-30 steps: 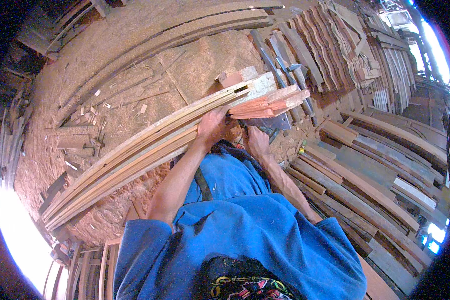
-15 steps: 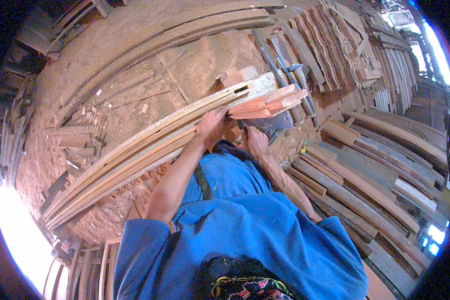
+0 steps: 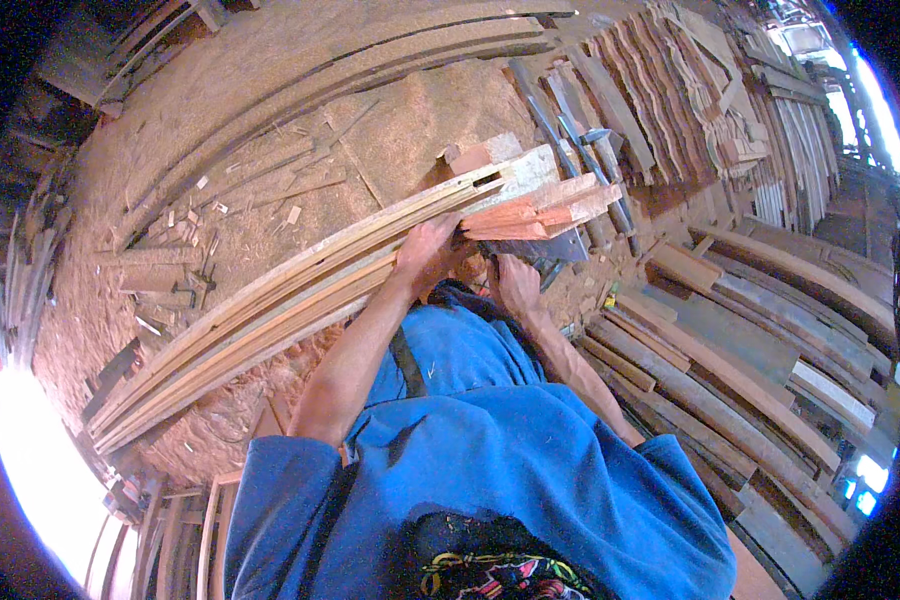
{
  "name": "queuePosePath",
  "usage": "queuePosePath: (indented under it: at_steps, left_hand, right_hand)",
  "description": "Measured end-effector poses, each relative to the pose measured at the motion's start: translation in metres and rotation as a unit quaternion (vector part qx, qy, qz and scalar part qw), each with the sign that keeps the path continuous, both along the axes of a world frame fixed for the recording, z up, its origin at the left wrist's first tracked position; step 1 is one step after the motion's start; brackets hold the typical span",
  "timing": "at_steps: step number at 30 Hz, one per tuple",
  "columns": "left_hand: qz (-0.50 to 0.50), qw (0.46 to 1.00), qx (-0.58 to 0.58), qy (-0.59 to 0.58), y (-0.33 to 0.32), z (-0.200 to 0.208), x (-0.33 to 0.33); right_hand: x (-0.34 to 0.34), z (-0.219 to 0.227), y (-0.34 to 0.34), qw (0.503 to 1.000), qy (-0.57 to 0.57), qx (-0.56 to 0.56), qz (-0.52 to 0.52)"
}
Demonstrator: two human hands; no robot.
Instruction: The person uses a hammer and chisel to split a small wooden block, then uses a hand plane to smooth the edges of the resulting pieces. The person repeatedly planes the wood and inspects the surfaces.
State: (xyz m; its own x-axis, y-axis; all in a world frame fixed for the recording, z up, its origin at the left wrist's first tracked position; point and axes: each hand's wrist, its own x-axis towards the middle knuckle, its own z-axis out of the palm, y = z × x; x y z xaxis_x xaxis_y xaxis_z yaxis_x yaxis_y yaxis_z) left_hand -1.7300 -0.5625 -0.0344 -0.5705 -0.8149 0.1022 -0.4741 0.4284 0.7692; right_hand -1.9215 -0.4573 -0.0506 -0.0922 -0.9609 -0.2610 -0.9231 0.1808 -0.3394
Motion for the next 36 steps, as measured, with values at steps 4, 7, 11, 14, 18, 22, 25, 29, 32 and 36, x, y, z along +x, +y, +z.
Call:
queuePosePath:
  at_steps: [4, 7, 11, 14, 18, 22, 25, 29, 32, 36]
  left_hand:
    - [-0.013, 0.999, 0.026, -0.038, 0.0, 0.002, 0.0]
    - [-0.001, 0.999, 0.029, -0.032, 0.002, 0.006, -0.001]
    - [0.0, 0.999, 0.04, -0.006, 0.003, 0.01, -0.002]
    - [0.009, 0.999, 0.032, -0.002, 0.002, 0.01, -0.003]
    - [0.023, 1.0, -0.002, -0.015, 0.002, 0.011, -0.004]
    - [0.02, 1.0, 0.002, -0.003, 0.003, 0.014, -0.004]
    - [0.021, 0.999, 0.021, -0.014, 0.003, 0.007, -0.003]
    - [0.027, 0.997, 0.043, -0.053, 0.002, -0.017, -0.004]
    - [0.06, 0.975, 0.211, 0.011, 0.003, -0.035, -0.006]
    - [0.043, 0.988, 0.124, -0.08, 0.001, -0.039, -0.004]
  right_hand:
    - [0.002, 0.009, -0.004, 1.0, 0.002, 0.031, -0.001]
    - [0.002, 0.017, -0.006, 0.999, 0.003, 0.035, 0.008]
    - [0.0, 0.021, -0.008, 0.999, 0.001, 0.043, 0.015]
    - [-0.001, 0.02, -0.01, 0.999, 0.005, 0.051, 0.013]
    - [-0.001, 0.019, -0.012, 0.999, 0.02, 0.032, 0.009]
    - [0.0, 0.02, -0.014, 0.998, 0.038, 0.046, 0.024]
    - [0.0, 0.019, -0.016, 0.999, 0.022, 0.026, 0.032]
    - [-0.015, 0.018, -0.011, 0.995, 0.006, 0.095, 0.029]
    - [-0.051, 0.025, 0.001, 0.989, 0.043, 0.138, 0.043]
    - [-0.121, 0.041, 0.017, 0.999, 0.011, -0.004, 0.052]
